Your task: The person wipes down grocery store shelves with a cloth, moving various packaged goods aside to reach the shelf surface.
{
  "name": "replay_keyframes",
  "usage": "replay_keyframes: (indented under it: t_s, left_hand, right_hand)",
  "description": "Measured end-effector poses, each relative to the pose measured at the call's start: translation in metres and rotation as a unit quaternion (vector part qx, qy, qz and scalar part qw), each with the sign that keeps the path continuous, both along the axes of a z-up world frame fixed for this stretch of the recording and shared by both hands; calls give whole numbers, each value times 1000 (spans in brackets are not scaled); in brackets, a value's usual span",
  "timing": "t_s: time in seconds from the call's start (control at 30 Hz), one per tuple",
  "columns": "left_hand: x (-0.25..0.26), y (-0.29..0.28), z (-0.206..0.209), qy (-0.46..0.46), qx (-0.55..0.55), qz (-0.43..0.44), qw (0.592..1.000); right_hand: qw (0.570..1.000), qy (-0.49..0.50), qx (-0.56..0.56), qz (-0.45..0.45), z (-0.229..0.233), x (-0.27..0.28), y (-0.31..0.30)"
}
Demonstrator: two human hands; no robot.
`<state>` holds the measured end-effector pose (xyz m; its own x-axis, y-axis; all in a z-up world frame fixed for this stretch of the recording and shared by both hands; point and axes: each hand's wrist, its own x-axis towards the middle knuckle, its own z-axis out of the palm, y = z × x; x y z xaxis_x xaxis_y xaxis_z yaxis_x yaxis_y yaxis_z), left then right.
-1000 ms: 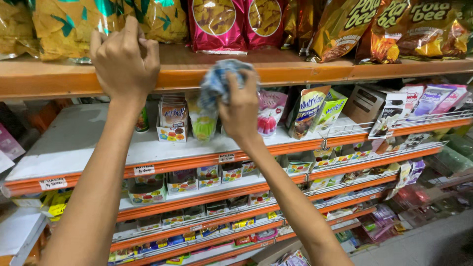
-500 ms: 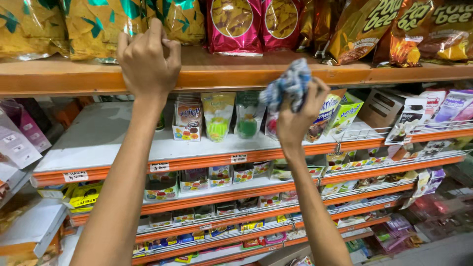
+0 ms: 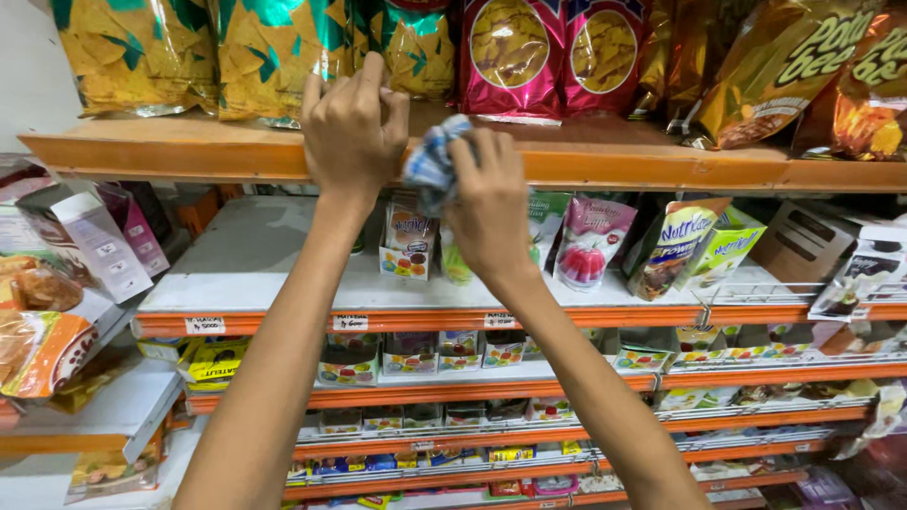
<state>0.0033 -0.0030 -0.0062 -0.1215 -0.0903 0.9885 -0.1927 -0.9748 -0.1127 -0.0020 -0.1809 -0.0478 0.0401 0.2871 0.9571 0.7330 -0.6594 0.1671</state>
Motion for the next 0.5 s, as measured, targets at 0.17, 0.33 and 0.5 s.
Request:
replay_keyframes:
  t_s: [0.17,0.33,0.5]
  left_hand:
    - [-1,8,-1,-6,-47,-42,998]
    - [-1,4,0,-13,-59,-50,997]
    - [-9,2,-1,6,5,-42,999]
  right_hand:
    - [994,-37,-90,-40,24,-1,34]
    - [988,55,-147,11,56,14,18]
    - [983,25,-170,72,73,26,8]
